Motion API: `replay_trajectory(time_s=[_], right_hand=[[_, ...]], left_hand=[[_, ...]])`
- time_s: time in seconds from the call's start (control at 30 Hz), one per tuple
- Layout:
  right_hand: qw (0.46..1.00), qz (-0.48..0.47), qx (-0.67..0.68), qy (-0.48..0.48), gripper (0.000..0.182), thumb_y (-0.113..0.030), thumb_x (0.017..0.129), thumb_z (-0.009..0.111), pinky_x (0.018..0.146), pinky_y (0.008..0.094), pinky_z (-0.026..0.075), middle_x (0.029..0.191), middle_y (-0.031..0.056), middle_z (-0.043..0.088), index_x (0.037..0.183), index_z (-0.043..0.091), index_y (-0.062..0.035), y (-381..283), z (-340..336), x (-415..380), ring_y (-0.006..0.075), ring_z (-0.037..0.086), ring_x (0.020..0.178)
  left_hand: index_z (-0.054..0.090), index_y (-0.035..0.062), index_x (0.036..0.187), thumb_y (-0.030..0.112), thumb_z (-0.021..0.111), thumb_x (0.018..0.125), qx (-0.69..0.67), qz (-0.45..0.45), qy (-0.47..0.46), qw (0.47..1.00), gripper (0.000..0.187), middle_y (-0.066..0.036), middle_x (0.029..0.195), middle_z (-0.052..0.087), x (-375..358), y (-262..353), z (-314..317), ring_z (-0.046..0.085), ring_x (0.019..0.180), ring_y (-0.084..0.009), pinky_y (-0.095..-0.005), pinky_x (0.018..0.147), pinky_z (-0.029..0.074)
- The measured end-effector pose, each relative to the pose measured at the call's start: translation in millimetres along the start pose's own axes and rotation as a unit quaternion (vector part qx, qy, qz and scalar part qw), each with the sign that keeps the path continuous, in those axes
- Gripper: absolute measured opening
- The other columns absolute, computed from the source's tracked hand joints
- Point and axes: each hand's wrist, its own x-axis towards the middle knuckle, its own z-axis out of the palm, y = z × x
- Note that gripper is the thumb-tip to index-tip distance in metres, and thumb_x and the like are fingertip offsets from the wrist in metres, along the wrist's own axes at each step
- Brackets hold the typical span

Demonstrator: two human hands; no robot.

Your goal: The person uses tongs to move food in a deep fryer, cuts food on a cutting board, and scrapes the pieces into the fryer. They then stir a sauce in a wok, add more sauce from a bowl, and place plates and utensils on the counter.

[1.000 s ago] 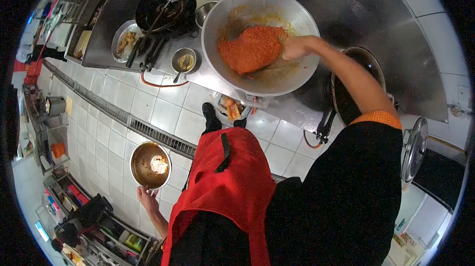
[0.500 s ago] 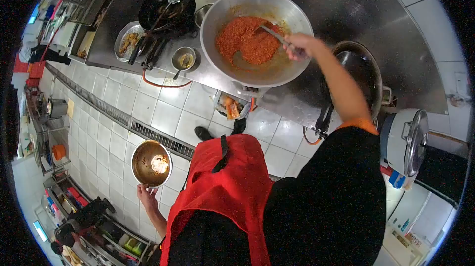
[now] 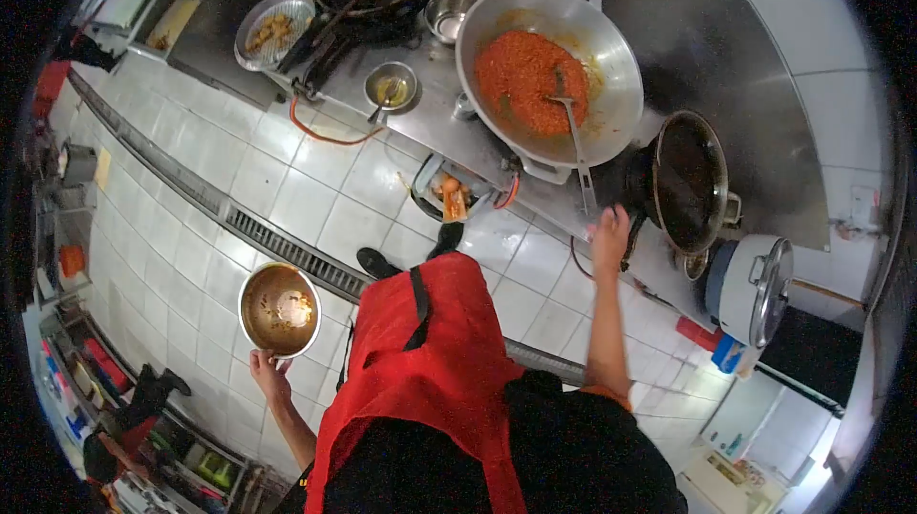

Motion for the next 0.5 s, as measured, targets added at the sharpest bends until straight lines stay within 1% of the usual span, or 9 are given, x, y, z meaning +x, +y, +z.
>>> replay_trajectory(time_s=[0.03,0.07,0.17,0.23,0.27,0.3,0.37,0.43,0.5], right_hand=[[0.993,-0.017,0.065,0.093,0.024,-0.019,0.087,0.048,0.048,0.0255,0.043,0.077,0.0047,0.053,0.104,0.049,-0.0029,30.1,5.5,-12.7,0.0135,0.053,0.058],[0.989,0.001,0.058,0.14,0.022,-0.016,0.085,0.05,0.054,0.0264,0.043,0.08,0.0054,0.053,0.102,0.049,-0.003,62.8,8.3,-26.3,0.0147,0.053,0.063],[0.991,0.052,-0.119,0.012,0.02,-0.006,0.078,0.057,0.07,0.0289,0.043,0.087,0.0074,0.054,0.096,0.049,-0.0034,59.1,59.1,-101.1,0.0183,0.052,0.079],[0.964,-0.154,-0.192,-0.101,0.03,-0.004,0.075,0.06,0.076,0.0345,0.041,0.086,0.0144,0.049,0.101,0.046,0.0017,101.7,93.1,-82.3,0.0229,0.051,0.087],[0.954,-0.183,-0.213,-0.106,0.035,-0.005,0.074,0.062,0.076,0.0353,0.041,0.085,0.0147,0.049,0.103,0.044,0.0025,109.8,113.4,-66.5,0.0244,0.051,0.087],[0.943,-0.207,-0.235,-0.108,0.039,-0.005,0.073,0.063,0.076,0.0361,0.041,0.084,0.0151,0.05,0.105,0.042,0.0034,122.5,143.1,-46.2,0.026,0.051,0.087],[0.855,-0.363,-0.371,-0.004,0.042,-0.004,0.072,0.063,0.076,0.0368,0.041,0.084,0.0148,0.05,0.105,0.037,0.0036,150.0,176.4,1.4,0.028,0.053,0.084],[0.916,-0.217,-0.337,-0.031,0.038,-0.003,0.073,0.06,0.074,0.0386,0.042,0.083,0.0168,0.051,0.1,0.035,0.0002,157.8,194.2,32.9,0.0315,0.053,0.079],[0.908,-0.192,-0.37,-0.043,0.035,-0.002,0.073,0.058,0.073,0.04,0.042,0.083,0.0176,0.052,0.099,0.034,-0.0011,103.8,212.6,-3.5,0.0337,0.054,0.077]], left_hand=[[0.04,0.0115,0.077,0.016,0.047,0.086,-0.004,-0.001,0.012,1.0,0.013,-0.002,0.079,0.053,2.4,-2.4,-2.7,0.056,0.076,-0.01,-0.0301,0.054,0.053],[0.041,0.0145,0.078,0.021,0.048,0.085,0.009,0.001,0.011,1.0,0.012,0.0,0.08,0.053,12.0,-16.0,-12.1,0.055,0.078,-0.0112,-0.0301,0.056,0.05],[0.041,0.0137,0.082,0.023,0.046,0.087,0.034,-0.035,0.044,0.998,0.012,0.001,0.082,0.052,34.0,-43.9,-33.3,0.054,0.08,-0.0093,-0.0287,0.058,0.05],[0.043,0.0122,0.088,0.022,0.044,0.088,0.036,-0.047,0.026,0.998,0.01,0.001,0.086,0.05,38.1,-48.6,-33.8,0.052,0.083,-0.0098,-0.0281,0.059,0.049],[0.043,0.0117,0.09,0.021,0.044,0.088,0.027,-0.053,0.016,0.998,0.009,0.001,0.088,0.05,43.0,-57.7,-41.1,0.051,0.085,-0.01,-0.0284,0.059,0.049],[0.043,0.0116,0.09,0.02,0.044,0.088,0.038,-0.075,0.032,0.996,0.009,0.001,0.089,0.05,57.2,-56.3,-35.2,0.051,0.085,-0.0099,-0.0284,0.059,0.05],[0.043,0.0118,0.09,0.018,0.046,0.088,0.044,-0.088,0.039,0.994,0.007,0.001,0.089,0.049,66.4,-71.3,-39.6,0.051,0.083,-0.0094,-0.0279,0.058,0.051],[0.043,0.0121,0.09,0.018,0.046,0.087,0.038,-0.127,0.044,0.99,0.007,0.001,0.088,0.05,66.8,-79.8,-45.5,0.051,0.082,-0.0093,-0.0272,0.057,0.051],[0.043,0.0126,0.089,0.017,0.046,0.087,0.026,-0.153,0.037,0.987,0.006,0.001,0.086,0.051,67.1,-82.2,-52.0,0.052,0.079,-0.0092,-0.0267,0.056,0.051]])
